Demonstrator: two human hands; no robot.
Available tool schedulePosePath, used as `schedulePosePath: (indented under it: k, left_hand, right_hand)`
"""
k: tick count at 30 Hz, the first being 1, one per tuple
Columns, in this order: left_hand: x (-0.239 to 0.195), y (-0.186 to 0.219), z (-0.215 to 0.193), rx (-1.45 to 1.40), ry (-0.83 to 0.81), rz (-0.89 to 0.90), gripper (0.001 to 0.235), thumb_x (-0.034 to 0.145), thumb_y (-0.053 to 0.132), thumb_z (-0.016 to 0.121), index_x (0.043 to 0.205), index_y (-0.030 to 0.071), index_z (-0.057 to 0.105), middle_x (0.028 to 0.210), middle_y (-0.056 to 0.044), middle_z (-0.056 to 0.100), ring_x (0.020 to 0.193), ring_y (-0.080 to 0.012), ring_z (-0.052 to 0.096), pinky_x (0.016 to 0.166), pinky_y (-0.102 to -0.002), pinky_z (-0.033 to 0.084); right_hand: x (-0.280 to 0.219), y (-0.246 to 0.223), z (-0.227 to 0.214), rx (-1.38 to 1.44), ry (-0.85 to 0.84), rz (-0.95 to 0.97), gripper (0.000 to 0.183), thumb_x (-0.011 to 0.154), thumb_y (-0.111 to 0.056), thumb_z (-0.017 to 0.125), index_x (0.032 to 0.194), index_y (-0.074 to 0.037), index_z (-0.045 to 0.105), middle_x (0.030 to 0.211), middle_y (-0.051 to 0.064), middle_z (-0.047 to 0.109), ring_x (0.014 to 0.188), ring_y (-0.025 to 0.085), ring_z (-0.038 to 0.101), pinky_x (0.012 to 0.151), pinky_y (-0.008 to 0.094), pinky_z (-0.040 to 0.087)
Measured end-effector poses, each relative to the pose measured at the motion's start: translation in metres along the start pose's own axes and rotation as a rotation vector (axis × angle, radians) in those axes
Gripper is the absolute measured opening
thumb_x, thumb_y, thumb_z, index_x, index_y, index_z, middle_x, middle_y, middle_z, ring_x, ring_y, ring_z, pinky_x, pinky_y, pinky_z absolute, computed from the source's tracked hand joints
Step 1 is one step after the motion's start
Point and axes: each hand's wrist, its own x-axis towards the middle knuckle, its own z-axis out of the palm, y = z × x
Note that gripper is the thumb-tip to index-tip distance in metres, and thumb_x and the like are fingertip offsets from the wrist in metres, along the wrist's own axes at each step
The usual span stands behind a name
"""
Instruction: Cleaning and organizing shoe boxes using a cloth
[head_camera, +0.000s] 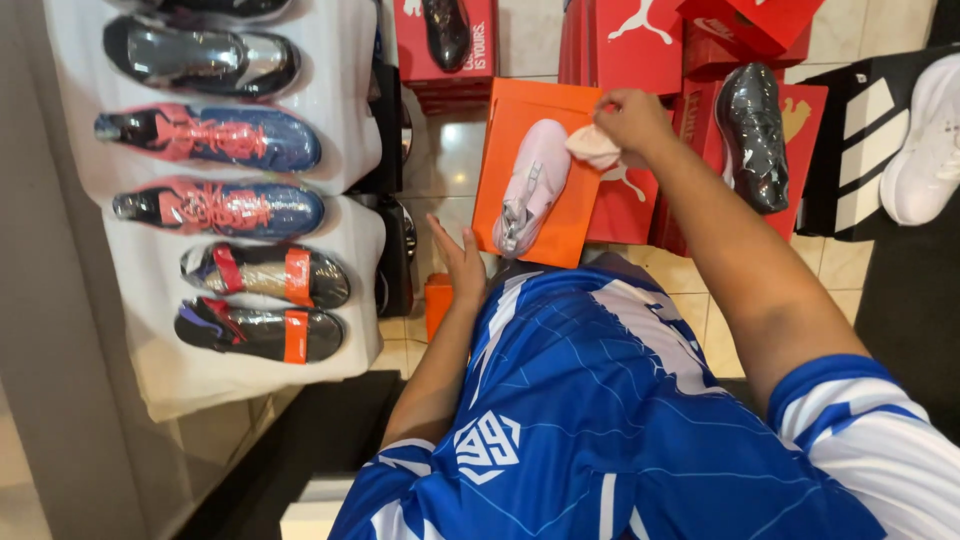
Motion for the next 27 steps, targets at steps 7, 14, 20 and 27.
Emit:
schedulePosePath:
  k: [7,14,20,27]
  left_hand:
    - [-0.036,-0.08,0.084,-0.629,-0.143,-0.5,0.067,0.104,0.038,0.039,0.159,0.006,0.018,0.156,-0.022,0.037,0.136,-0.0332,0.047,0.109,-0.039,0.042]
    - [-0.045,-0.006,0.094,-0.701,0.151,-0.742,0.07,0.11,0.06,0.032,0.166,0.024,0.011,0.165,-0.025,0.028,0.13,-0.0615,0.048,0.079,-0.08,0.05]
    - [-0.065,0.055,0.077,-0.647,0.489,-0.577,0.062,0.112,0.047,0.035,0.156,0.004,0.041,0.161,-0.027,0.038,0.152,-0.0403,0.03,0.126,-0.052,0.026]
    - [-0.111,-0.012,0.059,-0.519,0.743,-0.626,0.056,0.111,0.049,0.041,0.147,0.009,0.056,0.15,-0.02,0.055,0.145,-0.0332,0.044,0.123,-0.048,0.033]
  right_hand:
    - [0.042,0.017,0.001,-0.264,-0.179,-0.042,0.054,0.094,-0.043,0.064,0.138,-0.011,0.065,0.13,0.013,0.068,0.111,0.032,0.067,0.094,0.041,0.053]
    - [0.098,0.072,0.023,-0.443,-0.419,-0.084,0.059,0.088,-0.063,0.066,0.135,-0.028,0.068,0.133,0.019,0.066,0.132,0.038,0.054,0.109,0.051,0.044]
    - [0.067,0.056,0.016,-0.386,-0.44,-0.202,0.06,0.088,-0.057,0.072,0.134,-0.019,0.068,0.126,0.017,0.069,0.128,0.036,0.057,0.107,0.05,0.046]
    - [0.006,0.022,0.043,-0.286,-0.561,-0.346,0.056,0.089,-0.052,0.074,0.132,-0.016,0.07,0.12,0.015,0.071,0.124,0.035,0.061,0.102,0.05,0.049]
